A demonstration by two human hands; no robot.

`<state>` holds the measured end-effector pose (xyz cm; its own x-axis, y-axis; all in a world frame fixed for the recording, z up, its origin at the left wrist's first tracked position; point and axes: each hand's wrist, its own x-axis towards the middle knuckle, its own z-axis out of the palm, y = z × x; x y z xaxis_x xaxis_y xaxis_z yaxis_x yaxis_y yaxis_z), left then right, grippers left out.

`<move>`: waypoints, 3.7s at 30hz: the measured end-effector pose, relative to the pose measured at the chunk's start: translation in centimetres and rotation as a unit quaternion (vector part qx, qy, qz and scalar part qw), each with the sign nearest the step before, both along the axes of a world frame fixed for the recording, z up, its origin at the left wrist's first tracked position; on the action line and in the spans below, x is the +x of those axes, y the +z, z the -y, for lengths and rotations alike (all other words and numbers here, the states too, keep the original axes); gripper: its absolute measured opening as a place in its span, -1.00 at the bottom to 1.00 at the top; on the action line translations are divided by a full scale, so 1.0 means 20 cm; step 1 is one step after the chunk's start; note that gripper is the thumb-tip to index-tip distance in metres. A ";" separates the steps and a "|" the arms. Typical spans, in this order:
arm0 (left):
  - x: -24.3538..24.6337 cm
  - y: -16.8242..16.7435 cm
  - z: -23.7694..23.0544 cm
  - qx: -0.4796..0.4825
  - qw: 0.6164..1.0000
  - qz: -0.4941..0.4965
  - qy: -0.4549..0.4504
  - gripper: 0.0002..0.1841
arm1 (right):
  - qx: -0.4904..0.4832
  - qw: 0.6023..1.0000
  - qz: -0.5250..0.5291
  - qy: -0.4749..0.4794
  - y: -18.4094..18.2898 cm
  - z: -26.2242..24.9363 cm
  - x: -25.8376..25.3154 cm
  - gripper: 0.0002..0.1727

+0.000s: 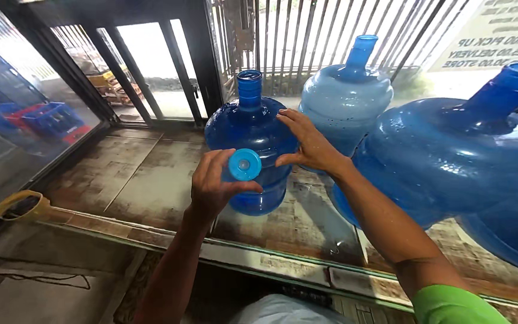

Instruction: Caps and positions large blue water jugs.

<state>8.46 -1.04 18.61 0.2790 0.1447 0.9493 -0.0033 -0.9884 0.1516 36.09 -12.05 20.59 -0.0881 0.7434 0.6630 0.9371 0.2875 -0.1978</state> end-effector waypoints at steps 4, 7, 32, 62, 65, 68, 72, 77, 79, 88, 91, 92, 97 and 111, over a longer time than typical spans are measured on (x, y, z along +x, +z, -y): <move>0.03 0.01 -0.04 -0.029 0.999 0.007 -0.010 -0.22 | 0.016 1.000 -0.001 0.009 -0.02 -0.02 0.03 0.31; 0.04 0.05 -0.11 -0.086 0.996 0.003 -0.025 -0.24 | 0.021 1.000 -0.019 0.011 -0.03 -0.03 0.03 0.30; 0.81 -0.85 1.21 -0.147 0.828 -0.375 -0.389 -0.63 | -0.099 0.766 -0.505 -0.386 -1.13 2.11 0.09 -0.59; 1.62 -1.24 2.05 -0.060 0.836 -0.468 -0.281 -0.67 | 0.039 0.662 -0.509 -0.549 -1.21 3.33 1.10 -0.52; 1.57 -1.18 2.02 -0.085 0.832 -0.472 -0.278 -0.65 | 0.197 0.626 -0.620 -0.430 -1.18 3.30 0.98 -0.55; 1.51 -1.12 1.97 -0.100 0.838 -0.455 -0.284 -0.63 | 0.232 0.616 -0.658 -0.366 -1.05 3.20 0.83 -0.58; 1.41 -1.03 1.88 -0.118 0.854 -0.419 -0.286 -0.65 | 0.244 0.650 -0.661 -0.285 -0.86 3.01 0.63 -0.63; 1.18 -0.86 1.67 -0.145 0.884 -0.348 -0.275 -0.69 | 0.210 0.694 -0.651 -0.224 -0.66 2.59 0.35 -0.66; 1.05 -0.80 1.54 -0.152 0.901 -0.304 -0.271 -0.71 | 0.223 0.713 -0.632 -0.206 -0.62 2.32 0.27 -0.74; 0.23 -0.31 0.63 -0.085 0.981 -0.103 -0.141 -0.79 | 0.147 0.845 -0.496 -0.133 -0.25 1.05 -0.15 -0.77; -0.01 -0.10 0.29 -0.102 0.989 -0.075 -0.078 -0.76 | 0.154 0.867 -0.463 -0.101 -0.04 0.60 -0.24 -0.74; -0.06 -0.02 0.18 -0.112 0.989 -0.080 -0.062 -0.73 | 0.153 0.874 -0.454 -0.089 0.04 0.45 -0.27 -0.73; -0.08 0.34 -0.25 -0.235 0.959 -0.148 -0.059 -0.56 | 0.126 0.908 -0.397 -0.053 0.41 -0.16 -0.32 -0.71; 0.61 0.61 -0.50 -0.482 0.807 -0.128 -0.317 -0.56 | -0.050 0.877 -0.447 -0.167 0.60 -0.46 -0.28 -0.36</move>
